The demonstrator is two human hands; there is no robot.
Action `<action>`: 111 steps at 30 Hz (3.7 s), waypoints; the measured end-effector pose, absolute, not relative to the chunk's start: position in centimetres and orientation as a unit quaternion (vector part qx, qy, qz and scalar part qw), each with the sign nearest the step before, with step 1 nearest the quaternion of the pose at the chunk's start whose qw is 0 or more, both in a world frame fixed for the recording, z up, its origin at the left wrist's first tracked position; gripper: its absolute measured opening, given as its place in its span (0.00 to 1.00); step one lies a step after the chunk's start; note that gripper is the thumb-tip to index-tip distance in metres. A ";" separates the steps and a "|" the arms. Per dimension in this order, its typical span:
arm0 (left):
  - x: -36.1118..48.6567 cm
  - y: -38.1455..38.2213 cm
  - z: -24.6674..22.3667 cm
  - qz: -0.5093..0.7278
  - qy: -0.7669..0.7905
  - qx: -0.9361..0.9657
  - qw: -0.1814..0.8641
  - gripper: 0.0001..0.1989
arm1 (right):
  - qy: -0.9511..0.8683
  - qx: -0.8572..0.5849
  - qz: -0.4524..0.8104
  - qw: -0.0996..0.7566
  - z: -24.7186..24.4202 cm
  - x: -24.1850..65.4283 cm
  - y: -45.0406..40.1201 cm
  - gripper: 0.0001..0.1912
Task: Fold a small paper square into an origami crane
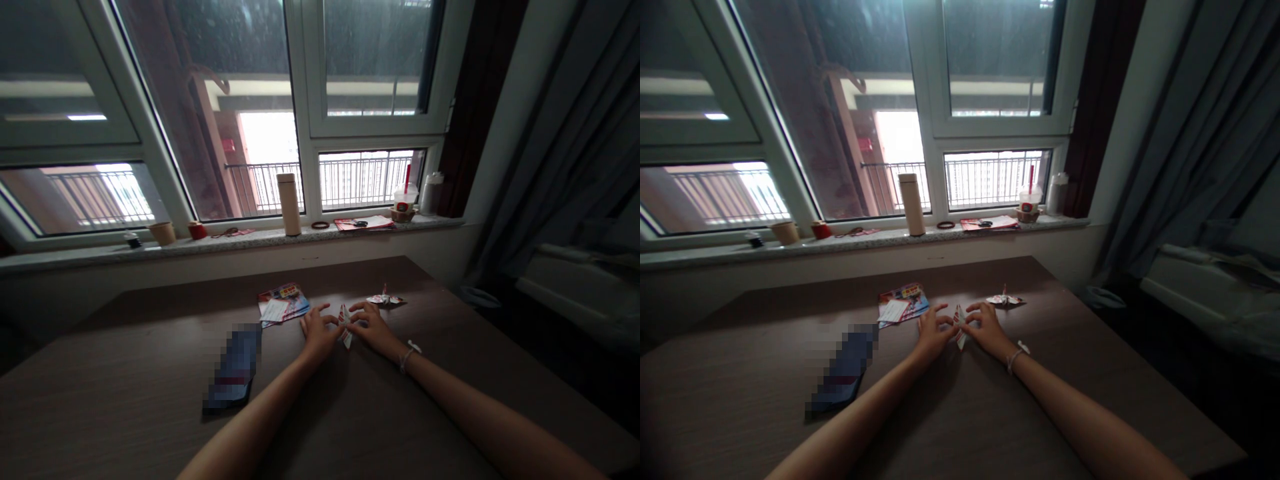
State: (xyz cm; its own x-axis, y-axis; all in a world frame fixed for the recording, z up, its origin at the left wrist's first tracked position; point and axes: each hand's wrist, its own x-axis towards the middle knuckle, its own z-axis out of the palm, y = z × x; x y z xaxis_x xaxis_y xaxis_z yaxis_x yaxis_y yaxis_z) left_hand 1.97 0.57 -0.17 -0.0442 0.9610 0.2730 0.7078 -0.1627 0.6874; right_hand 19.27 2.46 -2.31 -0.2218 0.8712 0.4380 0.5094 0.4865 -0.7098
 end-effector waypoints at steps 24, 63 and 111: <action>1.9 1.0 -0.8 0.417 0.611 0.649 0.178 0.02 | -0.730 -0.464 0.227 0.448 -2.9 19.6 3.1 0.05; 1.7 1.0 -0.5 0.410 0.613 0.646 0.195 0.02 | -0.709 -0.480 0.246 0.455 -2.5 20.2 3.3 0.09; 2.0 0.9 -0.8 0.392 0.602 0.674 0.173 0.02 | -0.758 -0.444 0.212 0.428 -2.1 19.5 2.4 0.07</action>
